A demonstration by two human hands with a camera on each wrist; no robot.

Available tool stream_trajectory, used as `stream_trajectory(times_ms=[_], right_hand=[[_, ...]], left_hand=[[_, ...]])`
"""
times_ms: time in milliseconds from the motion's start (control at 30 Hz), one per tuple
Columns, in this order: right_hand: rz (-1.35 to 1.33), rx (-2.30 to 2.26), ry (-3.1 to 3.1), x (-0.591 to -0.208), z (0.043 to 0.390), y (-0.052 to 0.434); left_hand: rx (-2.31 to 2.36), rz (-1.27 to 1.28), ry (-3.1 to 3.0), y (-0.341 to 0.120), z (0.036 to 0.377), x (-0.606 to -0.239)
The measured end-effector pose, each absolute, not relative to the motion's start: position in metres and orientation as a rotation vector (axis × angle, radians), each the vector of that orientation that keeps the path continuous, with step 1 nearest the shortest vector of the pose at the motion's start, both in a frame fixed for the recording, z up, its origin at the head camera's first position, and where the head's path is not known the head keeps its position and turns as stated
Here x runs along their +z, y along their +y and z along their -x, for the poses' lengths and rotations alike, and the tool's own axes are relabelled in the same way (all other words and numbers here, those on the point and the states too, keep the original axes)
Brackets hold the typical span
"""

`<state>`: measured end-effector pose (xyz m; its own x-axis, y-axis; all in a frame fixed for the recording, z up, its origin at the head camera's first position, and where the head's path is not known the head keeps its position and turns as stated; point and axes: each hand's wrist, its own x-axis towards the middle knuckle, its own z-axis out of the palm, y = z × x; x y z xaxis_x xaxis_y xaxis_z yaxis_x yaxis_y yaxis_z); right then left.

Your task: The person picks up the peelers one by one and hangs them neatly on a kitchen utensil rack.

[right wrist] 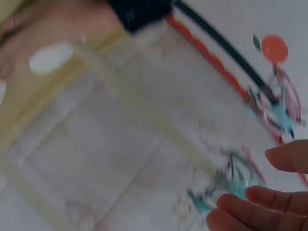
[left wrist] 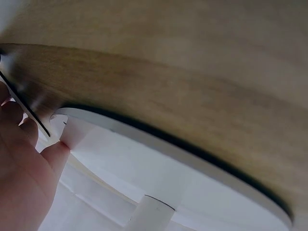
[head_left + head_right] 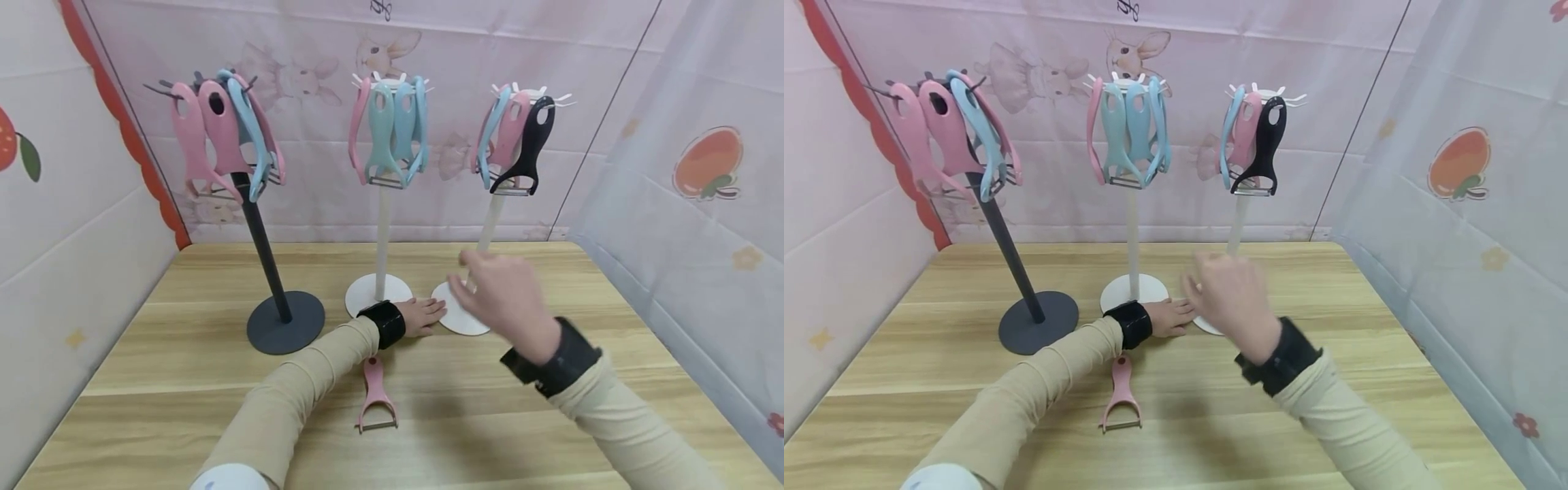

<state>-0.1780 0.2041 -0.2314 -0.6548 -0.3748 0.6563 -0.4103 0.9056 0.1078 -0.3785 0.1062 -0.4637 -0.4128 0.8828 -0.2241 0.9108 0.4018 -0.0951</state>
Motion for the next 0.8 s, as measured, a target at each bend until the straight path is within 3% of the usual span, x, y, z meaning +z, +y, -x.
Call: stream_trajectory(times_ms=[167,233,500,800], right_hand=[[-0.659,0.038,-2.472,-0.265,0.171,0.180],[-0.692,0.029,-2.471,-0.276,0.170,0.174],[-0.823,-0.020,-2.649,-0.312,0.165,0.149],[-0.986,-0.155,-2.822,-0.360,0.166,0.125]], left_hand=[[-0.140,-1.613,2.520,0.117,0.420,-0.516],[-0.085,-1.526,2.496,0.114,0.406,-0.496],[-0.250,-1.567,2.487,0.090,0.342,-0.419],[-0.257,-1.501,2.469,0.101,0.361,-0.438]])
